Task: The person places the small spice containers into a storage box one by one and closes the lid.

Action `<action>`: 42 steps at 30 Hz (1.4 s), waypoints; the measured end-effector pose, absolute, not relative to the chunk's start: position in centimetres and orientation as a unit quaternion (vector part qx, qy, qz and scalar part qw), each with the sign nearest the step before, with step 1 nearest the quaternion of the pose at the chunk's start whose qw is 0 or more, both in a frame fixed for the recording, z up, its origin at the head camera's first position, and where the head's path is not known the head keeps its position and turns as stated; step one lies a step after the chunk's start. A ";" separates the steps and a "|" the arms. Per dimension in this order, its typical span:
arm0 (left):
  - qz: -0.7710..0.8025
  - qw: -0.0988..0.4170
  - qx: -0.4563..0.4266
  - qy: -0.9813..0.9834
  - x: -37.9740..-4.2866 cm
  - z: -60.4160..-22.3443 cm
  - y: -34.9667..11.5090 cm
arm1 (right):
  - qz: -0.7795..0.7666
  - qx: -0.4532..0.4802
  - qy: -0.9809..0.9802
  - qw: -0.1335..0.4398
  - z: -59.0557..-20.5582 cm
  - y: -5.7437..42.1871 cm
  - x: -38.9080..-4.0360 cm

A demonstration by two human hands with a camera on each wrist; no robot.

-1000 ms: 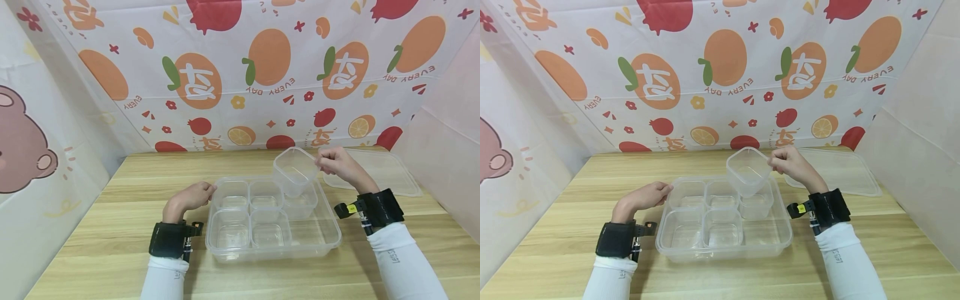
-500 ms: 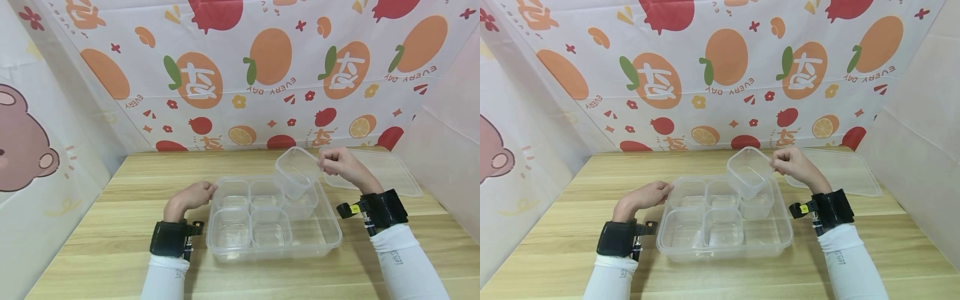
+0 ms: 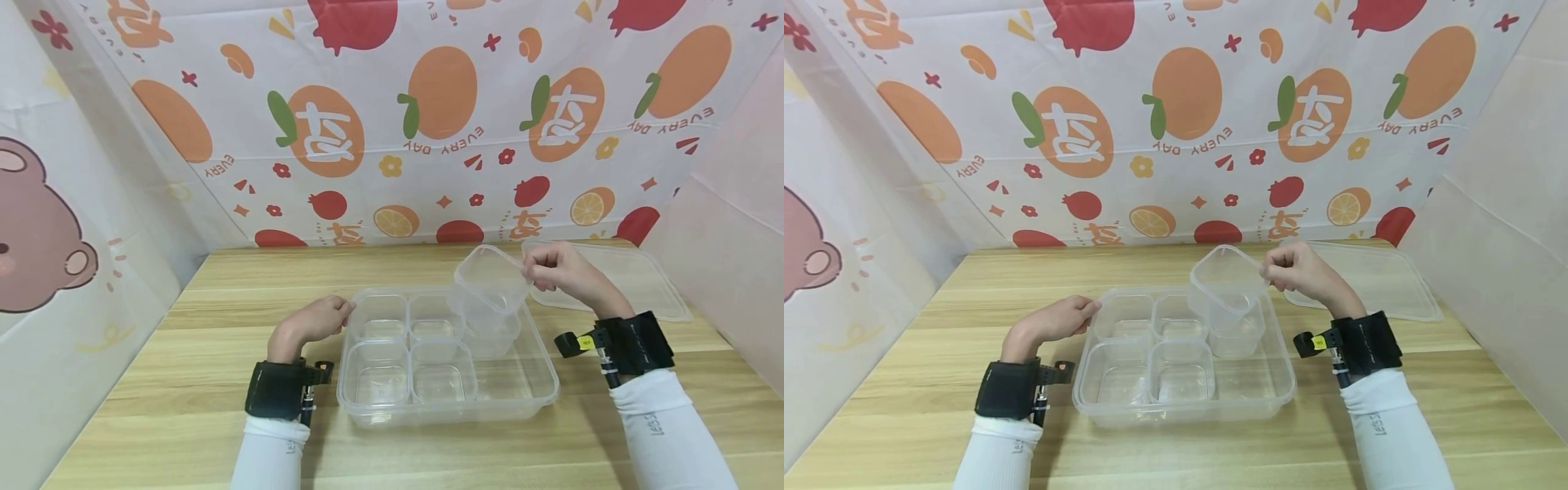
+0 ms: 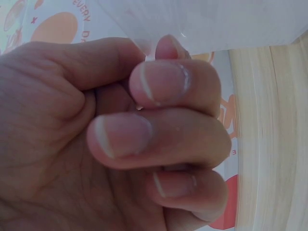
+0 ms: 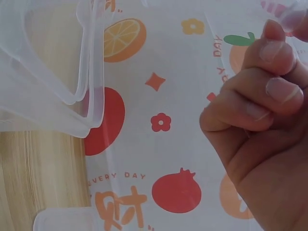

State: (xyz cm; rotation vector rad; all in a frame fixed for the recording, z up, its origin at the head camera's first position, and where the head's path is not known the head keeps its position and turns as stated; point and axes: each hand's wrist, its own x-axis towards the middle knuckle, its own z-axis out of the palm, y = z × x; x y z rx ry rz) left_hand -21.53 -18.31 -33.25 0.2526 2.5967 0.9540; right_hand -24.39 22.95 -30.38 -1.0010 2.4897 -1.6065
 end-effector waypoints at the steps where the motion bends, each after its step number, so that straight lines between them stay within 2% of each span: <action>1: 0.338 0.181 0.090 0.919 -21.5 -33.2 -18.3 | -0.513 -0.323 0.795 0.012 -30.4 23.0 -24.4; 18: 0.346 0.184 0.090 0.916 -21.5 -33.1 -18.3 | -0.462 -0.331 0.821 0.049 -29.8 23.7 -23.9; 42: 0.342 0.183 0.092 0.917 -21.6 -33.1 -18.3 | -0.430 -0.354 0.828 0.067 -29.5 24.2 -23.3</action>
